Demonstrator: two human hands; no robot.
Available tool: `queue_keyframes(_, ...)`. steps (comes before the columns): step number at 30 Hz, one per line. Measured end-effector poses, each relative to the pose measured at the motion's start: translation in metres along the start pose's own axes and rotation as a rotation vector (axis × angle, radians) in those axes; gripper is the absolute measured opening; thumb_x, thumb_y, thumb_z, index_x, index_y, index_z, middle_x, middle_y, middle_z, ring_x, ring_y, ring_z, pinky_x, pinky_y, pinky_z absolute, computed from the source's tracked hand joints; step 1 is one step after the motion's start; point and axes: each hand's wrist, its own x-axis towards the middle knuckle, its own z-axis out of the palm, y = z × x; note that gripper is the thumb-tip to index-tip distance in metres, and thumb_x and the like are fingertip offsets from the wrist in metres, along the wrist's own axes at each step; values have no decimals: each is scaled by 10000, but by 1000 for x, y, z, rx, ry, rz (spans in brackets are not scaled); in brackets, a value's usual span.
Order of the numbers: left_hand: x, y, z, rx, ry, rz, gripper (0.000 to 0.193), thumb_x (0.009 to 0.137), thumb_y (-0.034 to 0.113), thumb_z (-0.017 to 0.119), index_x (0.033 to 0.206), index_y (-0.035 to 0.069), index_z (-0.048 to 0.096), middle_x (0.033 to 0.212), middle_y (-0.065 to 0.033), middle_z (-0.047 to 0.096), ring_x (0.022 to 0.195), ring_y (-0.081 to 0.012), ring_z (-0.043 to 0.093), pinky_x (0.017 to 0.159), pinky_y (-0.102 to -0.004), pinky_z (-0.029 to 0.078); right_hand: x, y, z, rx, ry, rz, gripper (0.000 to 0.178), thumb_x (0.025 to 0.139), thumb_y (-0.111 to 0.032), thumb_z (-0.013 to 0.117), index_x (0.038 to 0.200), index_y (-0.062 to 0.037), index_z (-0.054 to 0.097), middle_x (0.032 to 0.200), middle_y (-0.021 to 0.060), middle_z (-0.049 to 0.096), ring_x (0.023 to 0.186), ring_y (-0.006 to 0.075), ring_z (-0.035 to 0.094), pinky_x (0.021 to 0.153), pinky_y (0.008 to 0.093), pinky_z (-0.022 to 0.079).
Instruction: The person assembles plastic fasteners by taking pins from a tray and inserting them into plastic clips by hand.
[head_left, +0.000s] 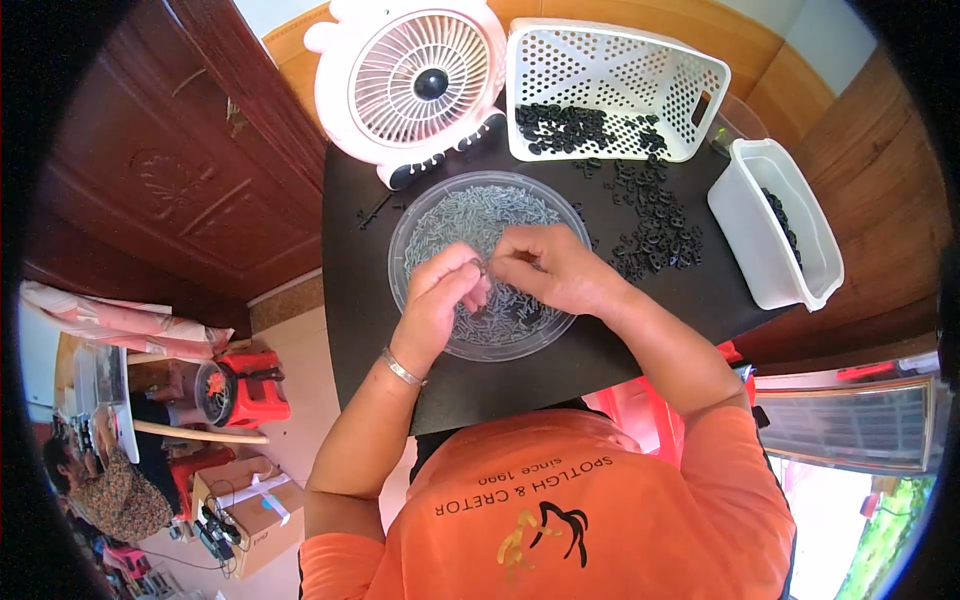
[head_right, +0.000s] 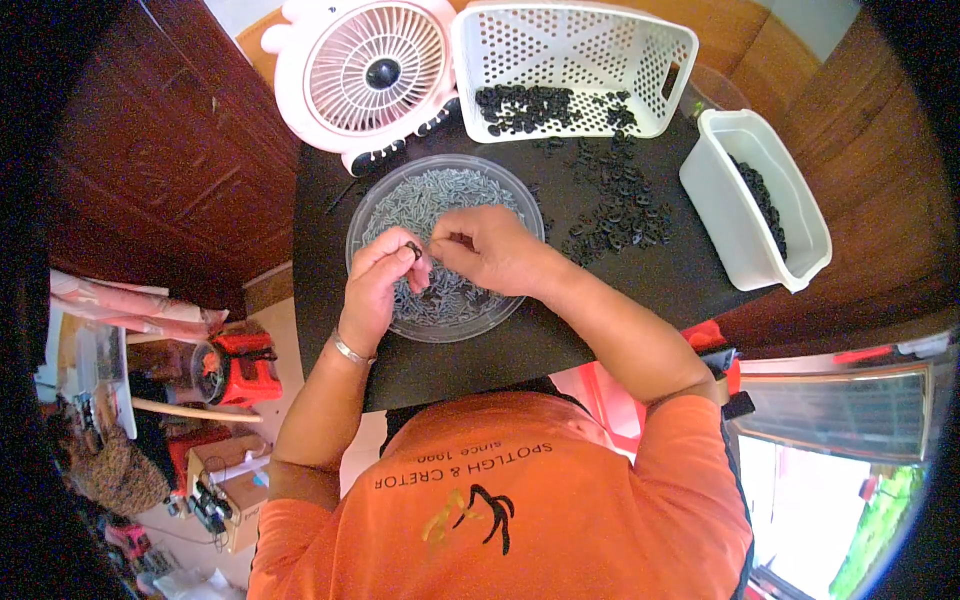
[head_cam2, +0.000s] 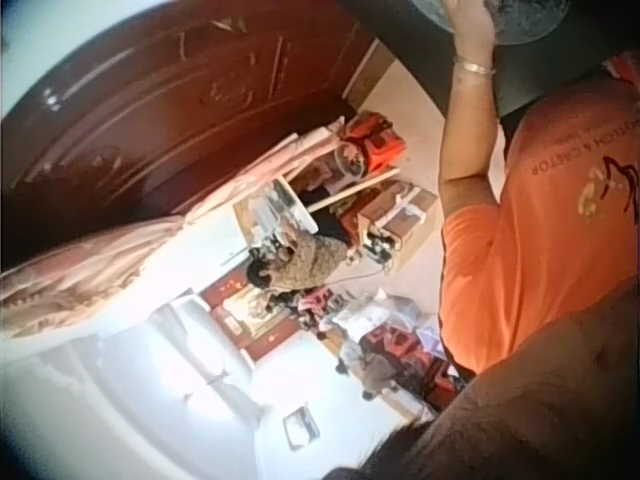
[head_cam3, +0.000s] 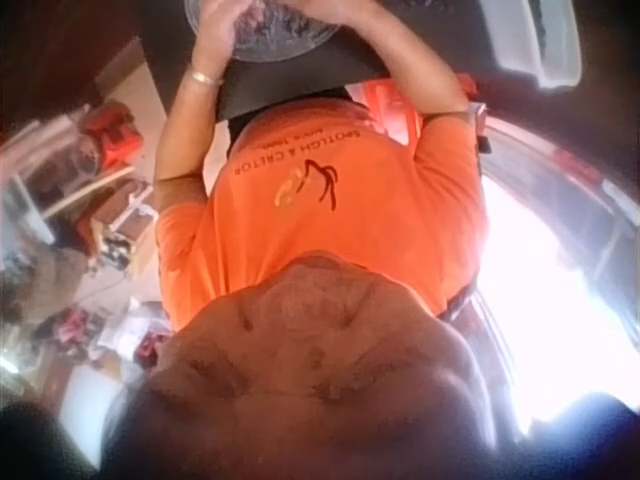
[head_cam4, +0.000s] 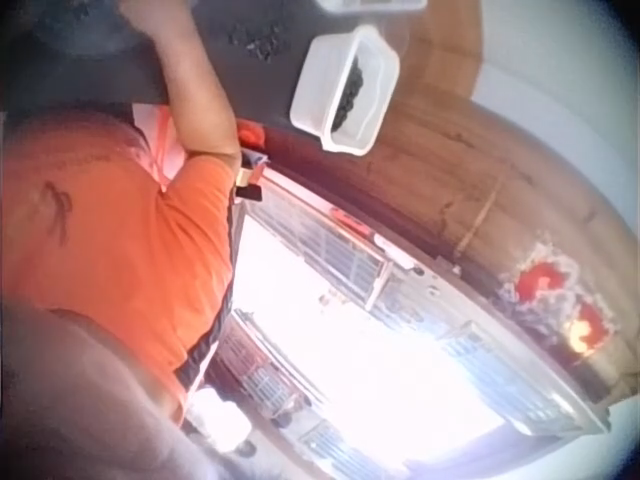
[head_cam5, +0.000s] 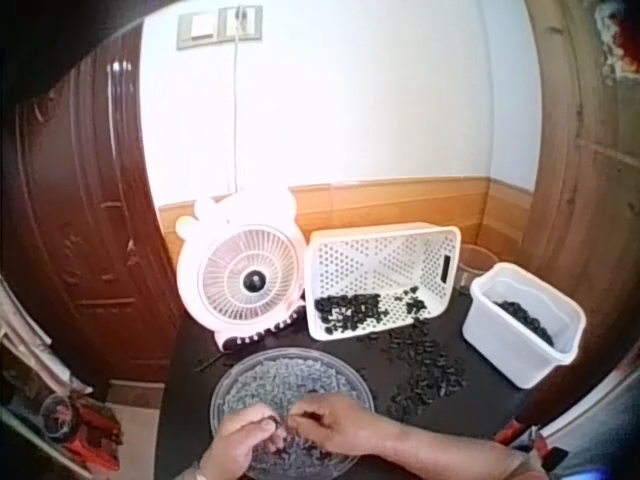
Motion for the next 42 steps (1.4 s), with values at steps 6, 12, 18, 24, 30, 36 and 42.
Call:
queue_keyframes(6, -1, -4, 1, 105, 69, 7, 188, 885, 167, 484, 786, 17, 539, 630, -16, 524, 568, -85, 495, 520, -229, 397, 0, -3, -4, 143, 108, -30, 36, 826, -44, 620, 821, -9, 617, 735, 7, 584, 679, 63, 526, 625, 249, 442)
queue_keyframes(12, 0, -1, 6, 189, 87, -3, 142, 859, 109, 504, 762, 9, 531, 608, -22, 505, 535, -82, 479, 492, -231, 382, -1, -3, -3, 39, 134, -165, 31, 805, -53, 632, 822, -30, 620, 740, 45, 601, 656, 116, 556, 604, 265, 451)
queue_keyframes(18, -2, 1, 8, 228, 69, 22, 146, 855, 99, 501, 746, 3, 518, 609, -19, 491, 536, -88, 487, 492, -247, 388, -1, -3, -2, -26, 123, -197, 33, 790, -71, 636, 798, -47, 616, 710, 73, 592, 631, 178, 576, 574, 300, 444)
queue_keyframes(24, -5, 0, 13, 246, 42, 19, 156, 863, 102, 495, 735, 14, 505, 607, -16, 496, 529, -88, 481, 489, -243, 388, -5, -2, -1, -169, 124, -245, 26, 788, -45, 627, 798, -28, 609, 698, 80, 575, 630, 222, 556, 588, 322, 436)
queue_keyframes(30, -6, -2, 15, 203, 78, -39, 162, 874, 98, 483, 733, 22, 505, 595, -14, 494, 528, -79, 467, 492, -228, 385, -5, 0, -1, -192, 131, -253, 77, 786, -83, 623, 763, -26, 576, 686, 119, 555, 615, 267, 542, 555, 356, 415)
queue_keyframes(36, -3, 1, 17, 344, 30, 14, 154, 862, 116, 496, 741, 21, 512, 595, -11, 495, 533, -78, 465, 493, -232, 382, -8, -1, -19, -146, -39, -166, 136, 802, -137, 627, 760, -19, 575, 666, 128, 543, 601, 267, 529, 559, 369, 410)
queue_keyframes(42, -1, -3, 3, 186, 95, -41, 135, 831, 95, 462, 717, 36, 502, 583, -7, 496, 485, -81, 449, 457, -218, 353, -10, 11, -79, -406, 426, 82, 227, 813, -246, 650, 833, -21, 672, 781, 132, 650, 704, 205, 627, 654, 330, 485)
